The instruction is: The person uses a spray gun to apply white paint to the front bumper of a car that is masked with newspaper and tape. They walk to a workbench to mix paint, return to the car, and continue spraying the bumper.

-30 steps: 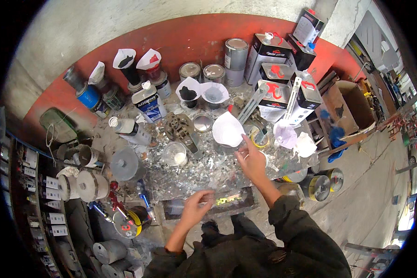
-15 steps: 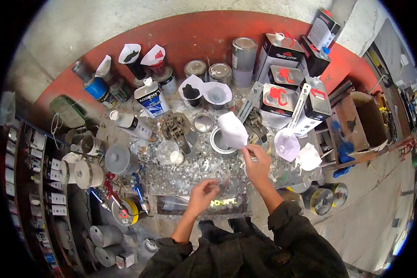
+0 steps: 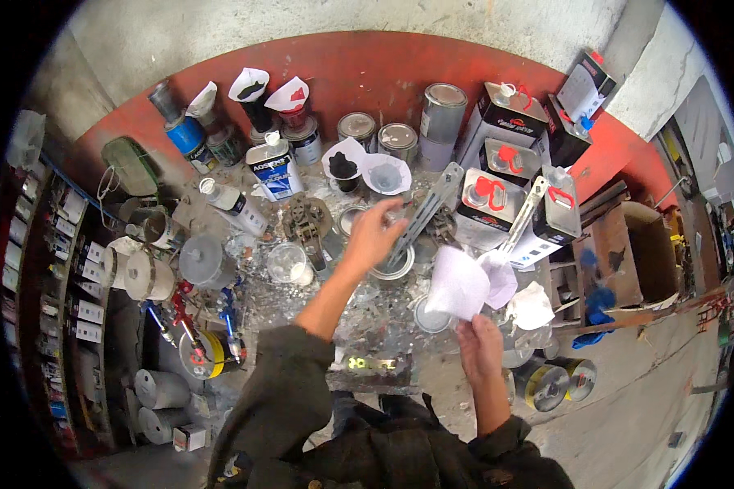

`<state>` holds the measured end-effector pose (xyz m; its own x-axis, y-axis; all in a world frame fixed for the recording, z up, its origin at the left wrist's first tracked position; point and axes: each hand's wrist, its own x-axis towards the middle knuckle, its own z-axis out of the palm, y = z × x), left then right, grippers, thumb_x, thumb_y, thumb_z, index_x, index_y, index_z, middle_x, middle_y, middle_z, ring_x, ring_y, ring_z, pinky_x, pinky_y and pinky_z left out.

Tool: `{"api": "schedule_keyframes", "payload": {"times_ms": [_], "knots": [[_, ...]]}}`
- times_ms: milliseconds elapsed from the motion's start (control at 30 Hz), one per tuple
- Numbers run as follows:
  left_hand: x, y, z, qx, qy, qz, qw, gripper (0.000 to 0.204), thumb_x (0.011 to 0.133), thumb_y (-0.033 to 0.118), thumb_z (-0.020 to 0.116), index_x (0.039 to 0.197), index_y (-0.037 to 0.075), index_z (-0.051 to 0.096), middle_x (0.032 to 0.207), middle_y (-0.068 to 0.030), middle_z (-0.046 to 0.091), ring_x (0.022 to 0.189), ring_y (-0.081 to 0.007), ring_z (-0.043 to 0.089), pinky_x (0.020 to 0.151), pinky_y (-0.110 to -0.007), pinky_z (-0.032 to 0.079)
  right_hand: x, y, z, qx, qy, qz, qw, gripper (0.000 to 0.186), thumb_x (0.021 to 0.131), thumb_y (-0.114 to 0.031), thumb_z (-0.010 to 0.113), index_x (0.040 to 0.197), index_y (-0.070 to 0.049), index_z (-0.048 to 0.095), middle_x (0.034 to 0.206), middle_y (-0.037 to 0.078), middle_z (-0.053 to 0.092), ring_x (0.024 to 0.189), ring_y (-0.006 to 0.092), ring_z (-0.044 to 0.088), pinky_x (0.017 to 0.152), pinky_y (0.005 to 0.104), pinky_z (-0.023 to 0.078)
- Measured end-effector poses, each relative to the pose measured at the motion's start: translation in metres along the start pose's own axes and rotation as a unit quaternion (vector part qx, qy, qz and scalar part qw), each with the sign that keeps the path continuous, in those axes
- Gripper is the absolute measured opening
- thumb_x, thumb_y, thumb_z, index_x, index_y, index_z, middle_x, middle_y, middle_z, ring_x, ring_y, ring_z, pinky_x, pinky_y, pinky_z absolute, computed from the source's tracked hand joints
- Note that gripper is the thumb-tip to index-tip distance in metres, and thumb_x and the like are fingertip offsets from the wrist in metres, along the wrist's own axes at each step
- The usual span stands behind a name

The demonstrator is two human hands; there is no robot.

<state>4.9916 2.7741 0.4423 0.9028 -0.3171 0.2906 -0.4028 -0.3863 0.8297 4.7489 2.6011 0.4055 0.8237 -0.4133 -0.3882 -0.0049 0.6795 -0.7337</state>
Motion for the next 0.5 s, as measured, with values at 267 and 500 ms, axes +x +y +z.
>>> {"api": "schedule_keyframes", "payload": {"times_ms": [267,500], "knots": [[0.053,0.016,0.035,0.070,-0.056,0.008,0.996,0.036,0.075,0.026,0.076,0.100,0.001,0.068,0.088,-0.0182,0.068,0.082,-0.0348,0.065,0.073,-0.044,0.050,-0.030,-0.022,-0.043,0.017,0.017,-0.007,1.000,0.010,0.096,-0.012,0.058,0.096,-0.002,0.060,0.089,0.010,0.067,0.076,0.0181,0.065,0.066,0.0300,0.055],[-0.011,0.056,-0.074,0.133,0.144,-0.026,0.980,0.031,0.081,0.028,0.071,0.086,-0.003,0.067,0.079,-0.0192,0.067,0.064,-0.0319,0.066,0.060,-0.041,0.050,-0.020,-0.014,-0.051,0.007,0.014,-0.006,1.000,0.008,0.095,-0.010,0.058,0.095,-0.002,0.060,0.087,0.009,0.067,0.074,0.0181,0.065,0.065,0.0293,0.055]]}}
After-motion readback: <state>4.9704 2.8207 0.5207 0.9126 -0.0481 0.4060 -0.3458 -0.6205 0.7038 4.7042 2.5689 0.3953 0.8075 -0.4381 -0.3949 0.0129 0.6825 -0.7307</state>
